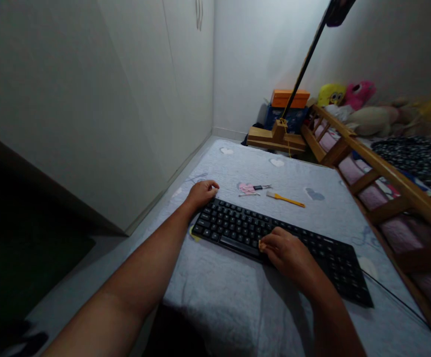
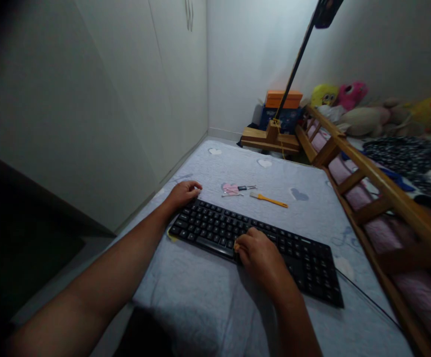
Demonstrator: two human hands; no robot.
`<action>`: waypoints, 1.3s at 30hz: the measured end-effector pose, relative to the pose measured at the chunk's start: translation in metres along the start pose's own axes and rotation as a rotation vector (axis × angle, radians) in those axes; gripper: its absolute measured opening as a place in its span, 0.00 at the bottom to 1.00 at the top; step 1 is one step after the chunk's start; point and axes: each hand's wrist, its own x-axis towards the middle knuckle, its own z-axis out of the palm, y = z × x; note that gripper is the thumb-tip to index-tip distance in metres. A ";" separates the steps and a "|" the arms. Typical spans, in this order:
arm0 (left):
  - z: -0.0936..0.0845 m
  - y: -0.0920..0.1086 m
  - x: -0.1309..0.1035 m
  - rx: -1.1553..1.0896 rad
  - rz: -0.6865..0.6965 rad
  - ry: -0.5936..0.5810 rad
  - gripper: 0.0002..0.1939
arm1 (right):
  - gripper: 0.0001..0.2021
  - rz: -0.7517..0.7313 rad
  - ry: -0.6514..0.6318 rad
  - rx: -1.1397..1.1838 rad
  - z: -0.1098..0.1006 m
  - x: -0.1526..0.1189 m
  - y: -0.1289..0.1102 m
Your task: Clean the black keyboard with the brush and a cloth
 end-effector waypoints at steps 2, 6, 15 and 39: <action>0.000 0.000 0.000 0.002 0.000 0.000 0.15 | 0.11 0.021 -0.005 -0.019 -0.004 -0.003 0.001; 0.000 0.000 0.000 0.002 -0.002 0.003 0.15 | 0.10 0.012 0.039 -0.019 -0.006 -0.005 -0.002; -0.002 0.003 -0.002 0.018 0.000 0.002 0.16 | 0.08 -0.129 0.148 0.081 0.022 0.008 -0.032; 0.002 -0.004 0.002 -0.011 0.001 -0.017 0.18 | 0.12 -0.009 0.057 0.047 0.006 -0.024 0.005</action>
